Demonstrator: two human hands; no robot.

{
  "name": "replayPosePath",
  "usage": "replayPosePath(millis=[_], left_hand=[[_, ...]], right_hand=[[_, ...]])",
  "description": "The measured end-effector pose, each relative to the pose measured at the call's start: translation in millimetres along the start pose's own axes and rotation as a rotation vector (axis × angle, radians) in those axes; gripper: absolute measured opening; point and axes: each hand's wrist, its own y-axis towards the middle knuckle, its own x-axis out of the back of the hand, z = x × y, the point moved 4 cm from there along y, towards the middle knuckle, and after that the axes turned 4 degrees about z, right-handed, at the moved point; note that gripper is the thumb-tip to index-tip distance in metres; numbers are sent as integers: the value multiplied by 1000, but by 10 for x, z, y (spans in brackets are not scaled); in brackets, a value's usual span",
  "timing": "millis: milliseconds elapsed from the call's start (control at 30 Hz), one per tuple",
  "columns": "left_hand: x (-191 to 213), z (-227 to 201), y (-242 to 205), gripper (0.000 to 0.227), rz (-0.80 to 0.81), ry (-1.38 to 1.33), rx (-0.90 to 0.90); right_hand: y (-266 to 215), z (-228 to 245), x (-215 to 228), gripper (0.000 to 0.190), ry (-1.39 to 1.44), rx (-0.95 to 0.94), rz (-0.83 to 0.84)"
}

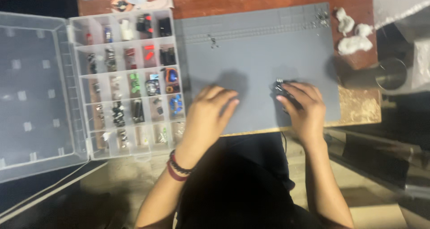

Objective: The person assembles small electronic components on a gray mat, picking parts from a compartmentalized plastic box and connecting them by hand. The person repeatedly picks up small black and silver pieces, aligns them, and places them on the mat.

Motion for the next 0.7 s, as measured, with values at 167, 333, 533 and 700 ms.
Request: replayPosePath(millis=[167,333,533,700], left_hand=[[-80,25,-67,18,18,-1,28],[-34,44,-116,19,19,-6,67],[41,21,-131,23,-36,-33,77],[124,-112,-112,22,-165,-143,-89]], right_hand=[[-30,-15,4,22,-66,55,-19],[34,118,2,15,-152,54,-32],[85,376,-57,9,-71,104,-37],[244,705,-277,14,155,91,160]])
